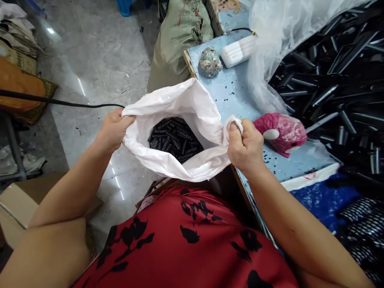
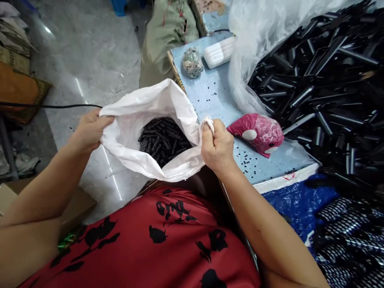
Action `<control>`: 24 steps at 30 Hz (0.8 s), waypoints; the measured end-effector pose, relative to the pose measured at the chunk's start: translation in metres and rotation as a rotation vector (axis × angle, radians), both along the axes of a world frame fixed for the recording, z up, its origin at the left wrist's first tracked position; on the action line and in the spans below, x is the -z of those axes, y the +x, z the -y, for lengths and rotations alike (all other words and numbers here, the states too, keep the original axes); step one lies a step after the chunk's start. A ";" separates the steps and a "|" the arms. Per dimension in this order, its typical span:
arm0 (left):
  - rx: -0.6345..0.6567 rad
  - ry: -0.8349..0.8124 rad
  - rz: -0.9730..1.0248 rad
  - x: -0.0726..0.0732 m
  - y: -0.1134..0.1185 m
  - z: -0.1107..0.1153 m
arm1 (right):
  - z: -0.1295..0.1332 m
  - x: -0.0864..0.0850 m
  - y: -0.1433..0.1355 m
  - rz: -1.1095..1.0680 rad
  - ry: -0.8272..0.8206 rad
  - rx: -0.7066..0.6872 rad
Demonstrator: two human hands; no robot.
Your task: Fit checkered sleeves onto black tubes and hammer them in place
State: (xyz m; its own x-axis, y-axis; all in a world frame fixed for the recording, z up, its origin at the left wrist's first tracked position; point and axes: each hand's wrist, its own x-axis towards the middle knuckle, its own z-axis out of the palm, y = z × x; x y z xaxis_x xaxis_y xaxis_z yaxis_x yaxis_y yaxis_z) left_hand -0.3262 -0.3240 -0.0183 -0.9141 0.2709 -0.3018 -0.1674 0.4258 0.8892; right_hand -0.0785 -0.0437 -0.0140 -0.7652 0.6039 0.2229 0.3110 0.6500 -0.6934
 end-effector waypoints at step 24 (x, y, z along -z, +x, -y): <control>1.260 -0.290 -0.884 -0.002 0.145 0.002 | 0.057 0.047 0.032 0.742 0.441 -0.775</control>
